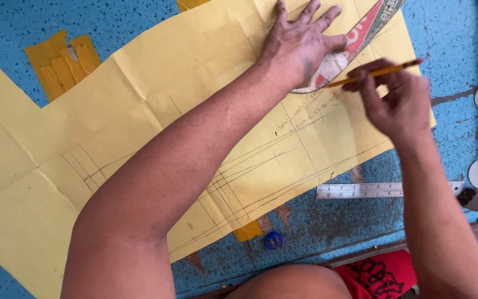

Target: Drafting a garment pattern on yellow paper using a pencil and rulers on a workbench.

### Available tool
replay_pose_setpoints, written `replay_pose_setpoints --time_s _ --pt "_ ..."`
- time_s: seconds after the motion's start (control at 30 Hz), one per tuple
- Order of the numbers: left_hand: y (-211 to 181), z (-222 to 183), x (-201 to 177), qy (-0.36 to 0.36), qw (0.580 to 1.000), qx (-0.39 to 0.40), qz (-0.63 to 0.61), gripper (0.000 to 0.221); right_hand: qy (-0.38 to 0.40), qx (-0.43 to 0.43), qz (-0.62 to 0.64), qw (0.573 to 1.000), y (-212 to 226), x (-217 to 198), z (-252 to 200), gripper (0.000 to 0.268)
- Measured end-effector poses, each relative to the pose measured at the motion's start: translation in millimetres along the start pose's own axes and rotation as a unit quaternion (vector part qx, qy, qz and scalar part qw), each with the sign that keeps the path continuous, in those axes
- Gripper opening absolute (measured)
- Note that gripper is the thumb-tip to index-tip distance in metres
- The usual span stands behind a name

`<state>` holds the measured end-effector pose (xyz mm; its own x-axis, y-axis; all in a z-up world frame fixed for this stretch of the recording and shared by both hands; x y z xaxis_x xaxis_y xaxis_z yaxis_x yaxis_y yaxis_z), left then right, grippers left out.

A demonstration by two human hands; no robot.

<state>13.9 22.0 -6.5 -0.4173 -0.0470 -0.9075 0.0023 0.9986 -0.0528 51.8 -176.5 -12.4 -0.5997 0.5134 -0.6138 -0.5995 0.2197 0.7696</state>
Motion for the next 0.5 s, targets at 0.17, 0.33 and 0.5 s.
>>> replay_pose_setpoints --time_s 0.17,0.33,0.5 --pt "-1 -1 0 0.004 1.0 -0.001 0.011 0.086 -0.024 -0.017 -0.131 0.991 -14 -20 8 0.018" --pt "0 2 3 -0.016 1.0 0.005 -0.009 0.076 -0.017 -0.083 -0.246 0.965 -35 -19 -1 0.015" --pt "0 -5 -1 -0.011 1.0 0.002 -0.011 0.081 -0.007 -0.142 -0.186 0.972 -8 -2 -3 0.013"
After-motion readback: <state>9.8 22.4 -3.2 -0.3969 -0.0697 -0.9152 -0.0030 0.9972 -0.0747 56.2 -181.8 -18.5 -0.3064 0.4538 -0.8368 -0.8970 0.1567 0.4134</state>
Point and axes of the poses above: each hand's wrist, its own z-axis towards the middle knuckle, its own x-axis out of the palm, y = z × x, the point moved 2 cm from there along z, towards the middle knuckle, and after that the axes turned 10 degrees about z, right-handed, at the moved point
